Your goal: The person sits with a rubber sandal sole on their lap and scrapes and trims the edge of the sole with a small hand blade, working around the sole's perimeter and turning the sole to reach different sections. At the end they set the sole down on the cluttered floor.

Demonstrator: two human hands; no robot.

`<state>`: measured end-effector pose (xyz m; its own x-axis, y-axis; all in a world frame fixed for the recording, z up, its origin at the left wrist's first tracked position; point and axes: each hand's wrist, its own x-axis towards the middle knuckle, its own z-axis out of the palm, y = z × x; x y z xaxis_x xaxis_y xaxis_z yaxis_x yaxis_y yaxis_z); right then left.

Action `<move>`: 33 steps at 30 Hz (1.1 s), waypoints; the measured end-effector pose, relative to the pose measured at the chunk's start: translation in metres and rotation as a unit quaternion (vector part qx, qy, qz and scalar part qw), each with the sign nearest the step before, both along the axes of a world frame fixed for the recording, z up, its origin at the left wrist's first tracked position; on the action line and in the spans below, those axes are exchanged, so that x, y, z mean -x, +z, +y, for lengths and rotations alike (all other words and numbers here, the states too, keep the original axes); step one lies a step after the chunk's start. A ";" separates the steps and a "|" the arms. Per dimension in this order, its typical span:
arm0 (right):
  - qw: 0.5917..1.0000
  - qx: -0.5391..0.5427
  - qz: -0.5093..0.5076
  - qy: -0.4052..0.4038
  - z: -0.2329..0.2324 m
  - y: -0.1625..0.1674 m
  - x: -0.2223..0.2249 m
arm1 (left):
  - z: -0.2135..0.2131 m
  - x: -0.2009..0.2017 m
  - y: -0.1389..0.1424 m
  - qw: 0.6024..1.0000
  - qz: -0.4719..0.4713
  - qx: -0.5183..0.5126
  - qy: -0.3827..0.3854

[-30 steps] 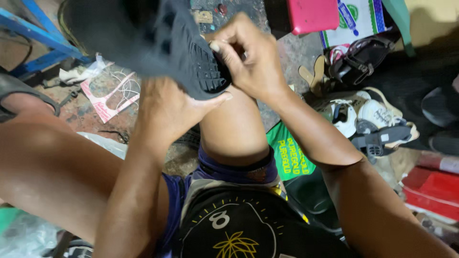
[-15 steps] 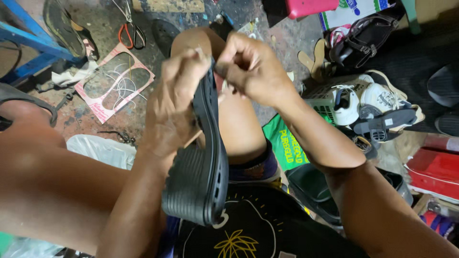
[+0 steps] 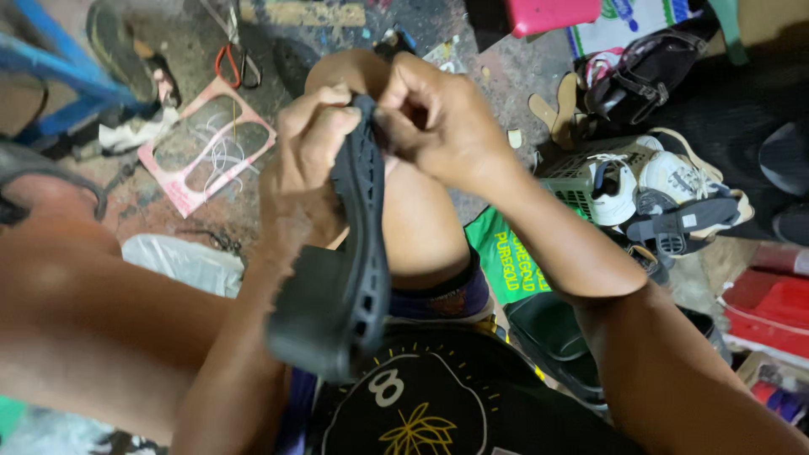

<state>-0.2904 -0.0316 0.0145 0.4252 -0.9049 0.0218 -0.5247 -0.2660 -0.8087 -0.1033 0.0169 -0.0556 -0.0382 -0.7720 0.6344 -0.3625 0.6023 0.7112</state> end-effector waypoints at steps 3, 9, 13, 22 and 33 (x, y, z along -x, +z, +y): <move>0.999 -0.014 0.005 0.044 0.005 0.003 0.003 | 0.003 0.003 -0.007 0.998 -0.053 0.043 -0.005; 0.981 0.192 0.013 -0.023 0.003 -0.004 -0.008 | 0.006 0.005 -0.010 0.997 -0.041 0.052 0.045; 0.977 -0.042 -0.188 -0.089 -0.003 0.005 0.010 | 0.007 0.007 -0.008 0.995 -0.053 0.076 0.042; 0.991 -0.109 -0.072 -0.004 0.031 -0.006 0.013 | 0.007 0.010 -0.015 0.992 -0.067 0.101 0.026; 0.998 -0.063 -0.016 0.004 0.019 0.008 0.002 | 0.004 0.012 -0.014 0.989 -0.062 0.122 0.051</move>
<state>-0.2925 -0.0126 0.0226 0.4342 -0.8974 -0.0789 -0.4966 -0.1653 -0.8521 -0.1156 0.0208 -0.0699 -0.0568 -0.5998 0.7981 -0.5048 0.7069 0.4954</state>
